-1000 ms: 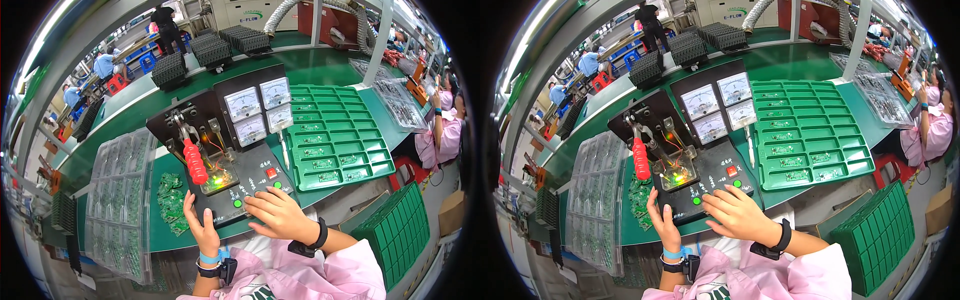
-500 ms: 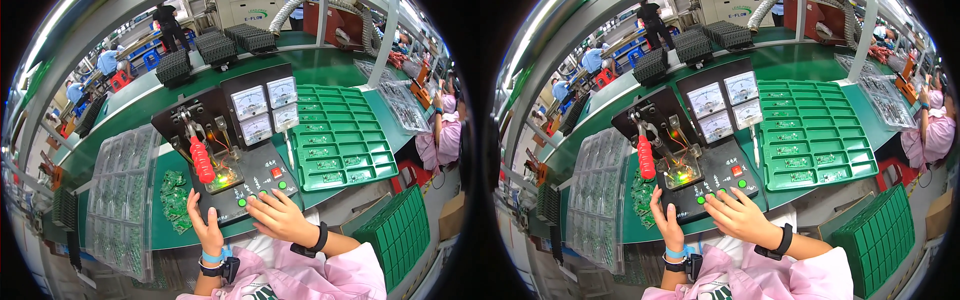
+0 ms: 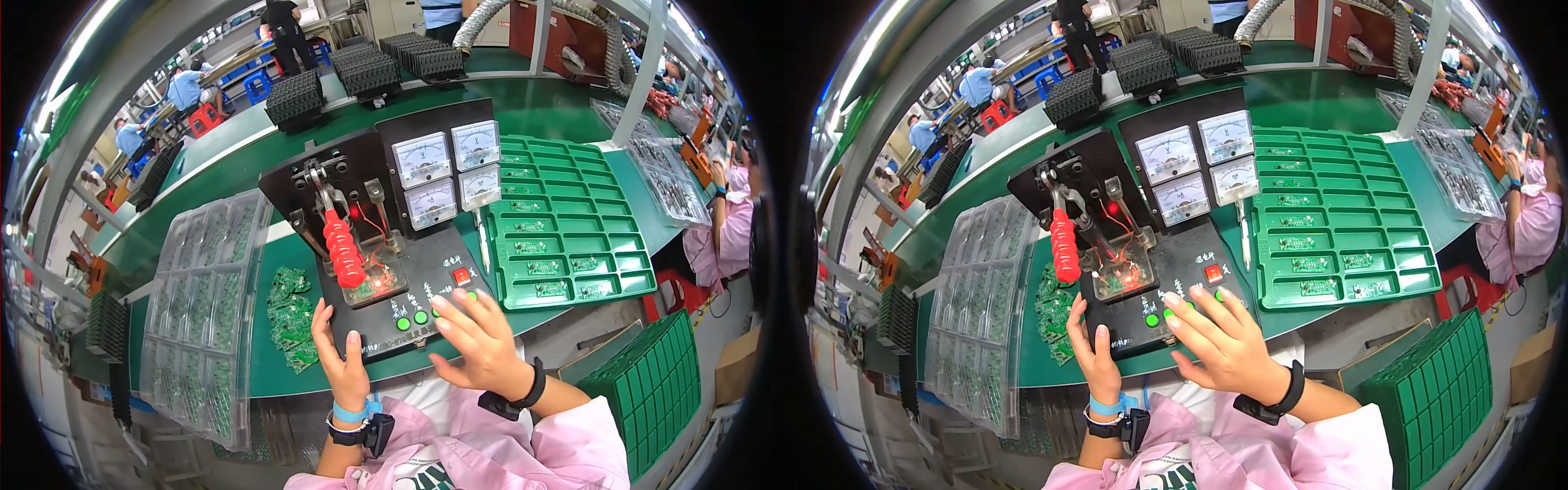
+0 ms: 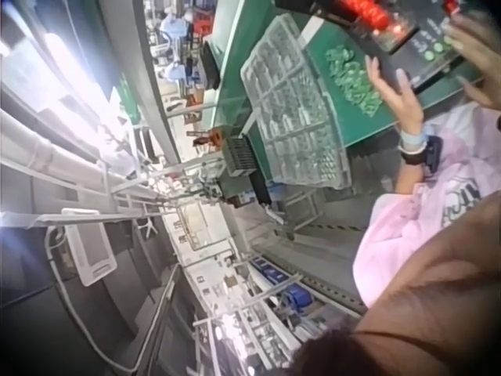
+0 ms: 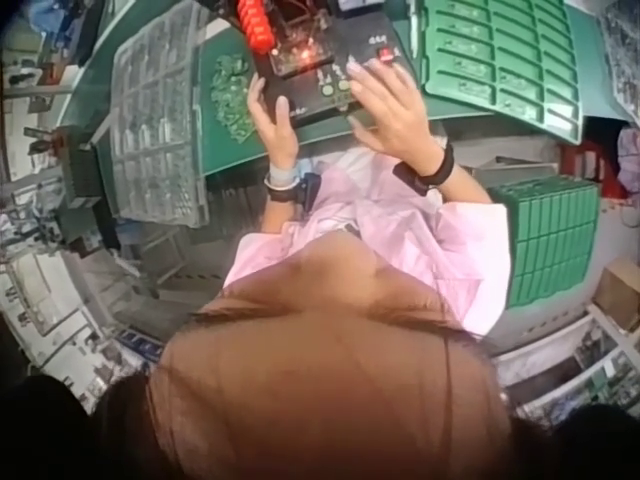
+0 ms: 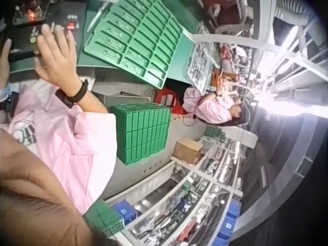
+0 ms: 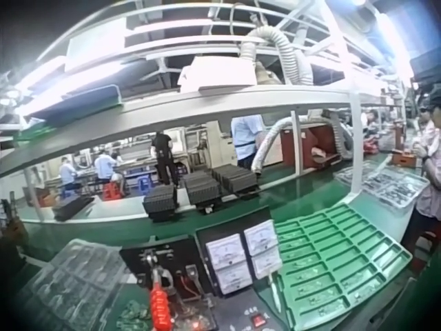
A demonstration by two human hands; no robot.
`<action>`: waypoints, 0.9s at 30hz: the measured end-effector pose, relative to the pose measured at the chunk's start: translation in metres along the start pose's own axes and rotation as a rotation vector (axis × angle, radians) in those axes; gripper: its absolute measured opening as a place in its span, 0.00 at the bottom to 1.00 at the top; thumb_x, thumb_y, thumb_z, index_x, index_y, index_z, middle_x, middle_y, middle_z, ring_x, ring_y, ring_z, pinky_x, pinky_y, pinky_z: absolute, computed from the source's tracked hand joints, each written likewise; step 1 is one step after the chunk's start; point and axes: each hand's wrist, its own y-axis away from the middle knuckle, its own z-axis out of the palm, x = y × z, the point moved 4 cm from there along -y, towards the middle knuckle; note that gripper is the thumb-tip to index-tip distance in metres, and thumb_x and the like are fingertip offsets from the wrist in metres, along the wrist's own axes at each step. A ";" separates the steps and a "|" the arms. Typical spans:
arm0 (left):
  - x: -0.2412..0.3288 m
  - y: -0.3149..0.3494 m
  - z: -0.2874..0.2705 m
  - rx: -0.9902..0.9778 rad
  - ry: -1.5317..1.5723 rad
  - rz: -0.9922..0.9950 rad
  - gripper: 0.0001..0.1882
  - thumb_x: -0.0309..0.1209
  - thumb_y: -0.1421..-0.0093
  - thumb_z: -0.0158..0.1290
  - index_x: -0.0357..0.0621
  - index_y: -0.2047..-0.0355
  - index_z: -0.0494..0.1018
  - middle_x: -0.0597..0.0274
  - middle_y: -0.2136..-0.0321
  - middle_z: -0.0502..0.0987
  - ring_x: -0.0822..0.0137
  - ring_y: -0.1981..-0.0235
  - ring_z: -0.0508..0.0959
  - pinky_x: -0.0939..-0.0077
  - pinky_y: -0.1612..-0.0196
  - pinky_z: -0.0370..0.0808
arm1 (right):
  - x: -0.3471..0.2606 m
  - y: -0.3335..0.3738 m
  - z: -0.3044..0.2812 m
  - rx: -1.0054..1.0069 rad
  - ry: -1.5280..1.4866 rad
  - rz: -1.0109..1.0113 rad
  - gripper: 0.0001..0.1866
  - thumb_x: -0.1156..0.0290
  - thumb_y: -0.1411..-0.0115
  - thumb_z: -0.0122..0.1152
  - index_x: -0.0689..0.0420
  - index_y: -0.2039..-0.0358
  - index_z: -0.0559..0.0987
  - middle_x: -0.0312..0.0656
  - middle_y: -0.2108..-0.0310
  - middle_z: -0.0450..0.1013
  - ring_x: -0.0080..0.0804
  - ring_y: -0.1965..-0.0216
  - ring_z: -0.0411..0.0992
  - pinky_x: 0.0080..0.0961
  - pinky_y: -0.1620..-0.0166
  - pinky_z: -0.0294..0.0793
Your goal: The person tests circuit boards by placing them into a testing fixture, pulling a lever, and pressing buttons. After each test, the person removes the board and places it into a green tray, repeating the process with additional boards.
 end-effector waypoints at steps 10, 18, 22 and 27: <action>-0.001 0.004 -0.001 0.000 0.017 -0.012 0.25 0.25 0.39 0.47 0.34 0.41 0.59 0.45 0.35 0.56 0.53 0.34 0.58 0.62 0.32 0.51 | -0.003 0.007 0.008 -0.127 -0.050 0.024 0.31 0.61 0.50 0.67 0.57 0.46 0.72 0.42 0.44 0.71 0.43 0.45 0.70 0.43 0.41 0.65; -0.004 0.003 -0.003 0.005 0.020 -0.018 0.25 0.25 0.40 0.48 0.35 0.42 0.60 0.45 0.35 0.56 0.53 0.35 0.58 0.62 0.32 0.51 | -0.001 0.007 0.006 -0.092 -0.030 -0.028 0.29 0.63 0.51 0.68 0.56 0.48 0.74 0.41 0.44 0.72 0.41 0.45 0.70 0.44 0.41 0.64; -0.001 0.001 -0.001 0.011 -0.004 0.002 0.25 0.26 0.40 0.49 0.36 0.42 0.61 0.45 0.35 0.56 0.53 0.35 0.59 0.62 0.33 0.52 | -0.001 0.004 0.009 -0.109 -0.106 0.056 0.27 0.64 0.51 0.68 0.56 0.50 0.75 0.41 0.44 0.72 0.41 0.45 0.69 0.45 0.40 0.63; -0.005 0.004 -0.001 0.018 -0.019 0.024 0.25 0.26 0.40 0.50 0.36 0.42 0.62 0.44 0.36 0.57 0.52 0.36 0.60 0.61 0.34 0.54 | -0.001 0.007 0.012 -0.100 0.058 0.028 0.27 0.64 0.51 0.68 0.57 0.50 0.75 0.41 0.46 0.72 0.41 0.46 0.70 0.45 0.41 0.64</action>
